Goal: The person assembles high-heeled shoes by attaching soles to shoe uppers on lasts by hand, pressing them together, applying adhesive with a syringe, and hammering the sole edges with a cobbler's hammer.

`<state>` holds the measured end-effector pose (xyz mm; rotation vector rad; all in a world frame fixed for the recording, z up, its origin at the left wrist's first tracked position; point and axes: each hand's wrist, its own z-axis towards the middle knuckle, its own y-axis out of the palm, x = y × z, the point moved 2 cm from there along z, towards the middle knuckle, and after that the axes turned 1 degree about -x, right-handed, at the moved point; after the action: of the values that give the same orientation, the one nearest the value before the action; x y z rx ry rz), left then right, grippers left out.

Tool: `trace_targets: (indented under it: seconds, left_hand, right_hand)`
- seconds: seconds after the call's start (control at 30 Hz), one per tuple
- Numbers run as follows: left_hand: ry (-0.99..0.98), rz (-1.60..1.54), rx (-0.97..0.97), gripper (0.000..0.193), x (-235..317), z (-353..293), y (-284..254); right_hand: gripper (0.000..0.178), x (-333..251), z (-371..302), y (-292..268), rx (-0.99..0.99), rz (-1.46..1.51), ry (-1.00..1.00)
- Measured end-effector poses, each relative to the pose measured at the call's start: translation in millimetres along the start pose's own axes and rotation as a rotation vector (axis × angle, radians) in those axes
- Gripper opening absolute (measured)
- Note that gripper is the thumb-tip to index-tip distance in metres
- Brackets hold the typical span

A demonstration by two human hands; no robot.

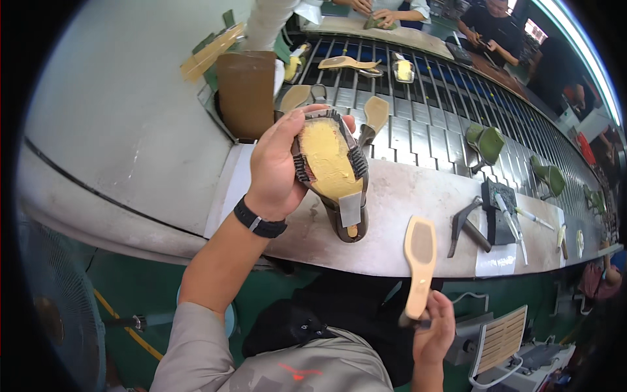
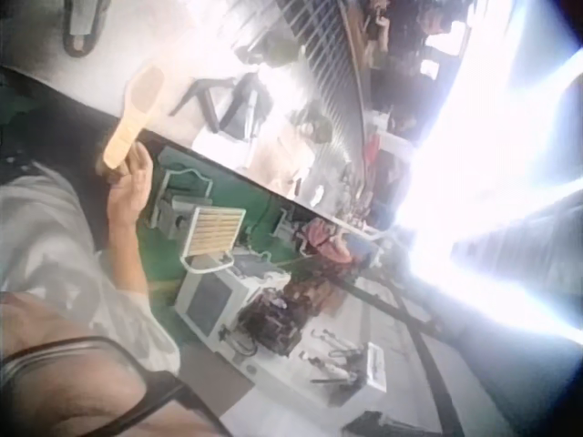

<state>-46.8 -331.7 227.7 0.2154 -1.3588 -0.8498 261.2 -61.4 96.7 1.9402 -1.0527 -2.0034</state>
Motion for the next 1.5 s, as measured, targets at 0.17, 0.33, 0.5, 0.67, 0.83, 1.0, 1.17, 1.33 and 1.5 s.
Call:
trace_targets:
  seconds: [0.17, 0.33, 0.5, 0.67, 0.83, 1.0, 1.17, 1.33, 1.5]
  left_hand:
    - [-0.096, -0.020, -0.101, 0.043, -20, 0, 36]
    - [-0.114, 0.212, -0.212, 0.041, -33, -15, 60]
    - [-0.144, 0.110, -0.344, 0.033, -31, -38, 81]
    - [-0.171, 0.141, -0.399, 0.034, -26, -53, 78]
    - [-0.121, 0.106, -0.449, 0.063, -24, -61, 71]
    - [-0.108, 0.106, -0.441, 0.075, -26, -64, 69]
    - [-0.013, 0.153, -0.517, 0.071, -29, -62, 66]
    - [-0.006, 0.177, -0.525, 0.070, -27, -60, 64]
    - [-0.007, 0.189, -0.535, 0.070, -25, -60, 64]
  right_hand:
    - [0.034, 17, 12, 6, 0.015, -0.219, 0.375]
    - [0.022, -13, 27, 69, -0.021, -0.119, 0.048]
    - [0.030, -51, 37, 135, -0.481, -0.363, -0.102]
    - [0.033, -54, 53, 162, -0.416, -0.292, 0.086]
    - [0.032, -49, 53, 164, -0.456, -0.420, 0.038]
    - [0.031, -47, 52, 168, -0.454, -0.413, 0.036]
    - [0.031, -48, 52, 169, -0.452, -0.407, 0.032]
    - [0.032, -48, 53, 174, -0.452, -0.392, -0.004]
    - [0.032, -46, 52, 172, -0.441, -0.377, 0.042]
